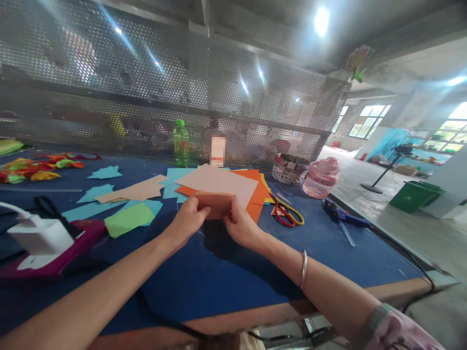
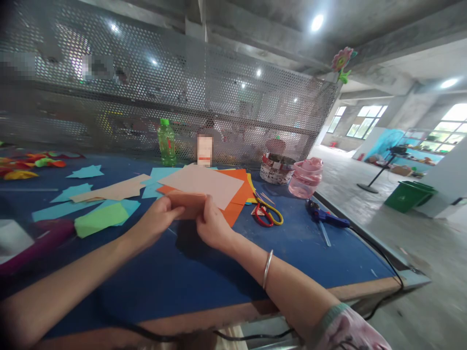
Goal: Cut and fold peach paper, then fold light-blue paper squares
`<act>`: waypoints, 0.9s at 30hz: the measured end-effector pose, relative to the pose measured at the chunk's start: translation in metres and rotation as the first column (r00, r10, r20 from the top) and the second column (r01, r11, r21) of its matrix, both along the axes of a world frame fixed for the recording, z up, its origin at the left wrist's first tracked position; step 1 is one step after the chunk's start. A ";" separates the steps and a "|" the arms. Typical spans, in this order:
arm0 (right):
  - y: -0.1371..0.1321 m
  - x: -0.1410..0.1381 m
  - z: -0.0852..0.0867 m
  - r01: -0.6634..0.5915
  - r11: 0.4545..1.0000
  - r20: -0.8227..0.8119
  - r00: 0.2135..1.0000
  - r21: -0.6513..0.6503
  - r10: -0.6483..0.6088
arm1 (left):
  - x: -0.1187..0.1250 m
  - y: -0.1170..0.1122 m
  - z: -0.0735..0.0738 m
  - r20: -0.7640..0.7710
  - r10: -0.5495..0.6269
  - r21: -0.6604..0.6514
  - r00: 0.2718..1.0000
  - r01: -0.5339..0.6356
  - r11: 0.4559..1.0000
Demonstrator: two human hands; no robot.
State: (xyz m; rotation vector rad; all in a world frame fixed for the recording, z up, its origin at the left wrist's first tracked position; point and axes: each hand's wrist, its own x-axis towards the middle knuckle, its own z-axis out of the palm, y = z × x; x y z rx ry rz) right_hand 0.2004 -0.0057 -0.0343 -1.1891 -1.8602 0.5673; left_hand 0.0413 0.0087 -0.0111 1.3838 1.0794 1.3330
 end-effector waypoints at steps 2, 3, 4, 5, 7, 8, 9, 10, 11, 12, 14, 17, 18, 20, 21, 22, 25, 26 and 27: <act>0.001 0.002 0.005 0.036 0.999 0.042 0.998 0.009 -0.036 | -0.001 0.002 0.000 -0.011 -0.009 -0.030 1.000 0.009 1.000; 0.001 0.003 0.007 0.049 0.999 0.067 0.997 0.008 -0.050 | -0.002 0.003 0.000 -0.018 -0.019 -0.038 1.000 0.019 0.999; 0.001 0.005 0.009 0.059 0.998 0.090 0.994 0.005 -0.059 | -0.003 0.003 0.000 -0.015 -0.019 -0.045 1.000 0.019 0.999; 0.002 0.006 0.012 0.066 0.998 0.106 0.992 0.000 -0.066 | -0.003 0.004 0.002 -0.008 -0.020 -0.056 1.000 0.019 0.998; 0.004 0.008 0.014 0.073 0.997 0.100 0.992 -0.013 -0.072 | -0.005 0.004 0.005 0.016 -0.035 -0.086 0.999 0.036 0.996; 0.006 0.009 0.014 0.073 0.997 0.076 0.995 -0.022 -0.071 | -0.006 0.004 0.007 0.029 -0.048 -0.102 0.998 0.051 0.994; 0.007 0.010 0.014 0.070 0.997 0.042 0.997 -0.034 -0.069 | -0.007 0.003 0.009 0.039 -0.064 -0.119 0.997 0.068 0.991; 0.010 0.012 0.013 0.067 0.997 0.001 0.998 -0.049 -0.067 | -0.008 0.003 0.010 0.045 -0.079 -0.143 0.996 0.085 0.986; 0.012 0.013 0.012 0.064 0.996 -0.043 0.997 -0.064 -0.067 | -0.009 0.002 0.012 0.046 -0.096 -0.173 0.994 0.103 0.980; 0.014 0.014 0.010 0.061 0.995 -0.089 0.994 -0.081 -0.068 | -0.009 0.001 0.013 0.043 -0.115 -0.209 0.992 0.122 0.970; 0.019 0.016 0.008 0.060 0.991 -0.170 0.982 -0.117 -0.079 | -0.009 -0.002 0.016 0.027 -0.162 -0.285 0.986 0.163 0.945; 0.024 0.019 0.006 0.059 0.988 -0.232 0.968 -0.145 -0.092 | -0.007 -0.004 0.019 -0.010 -0.207 -0.331 0.978 0.192 0.924; 0.025 0.019 0.007 0.062 0.988 -0.237 0.967 -0.141 -0.094 | -0.008 -0.003 0.020 -0.019 -0.200 -0.329 0.980 0.183 0.926; 0.027 0.022 0.010 0.070 0.990 -0.251 0.963 -0.123 -0.099 | -0.011 0.001 0.023 -0.017 -0.138 -0.312 0.990 0.126 0.942; 0.027 0.024 0.011 0.082 0.991 -0.245 0.964 -0.106 -0.106 | -0.014 0.004 0.024 -0.004 -0.089 -0.295 0.996 0.084 0.952; 0.028 0.026 0.013 0.105 0.992 -0.204 0.972 -0.075 -0.118 | -0.018 0.007 0.026 0.015 -0.035 -0.273 0.999 0.038 0.961; 0.030 0.035 0.015 0.172 0.983 0.051 0.983 0.059 -0.175 | -0.030 0.018 0.028 0.075 0.093 -0.199 0.993 -0.076 0.977; 0.030 0.038 0.015 0.171 0.981 0.137 0.974 0.091 -0.182 | -0.033 0.020 0.028 0.078 0.114 -0.196 0.990 -0.097 0.976; 0.030 0.041 0.014 0.158 0.982 0.211 0.961 0.105 -0.178 | -0.035 0.022 0.028 0.076 0.118 -0.196 0.990 -0.102 0.975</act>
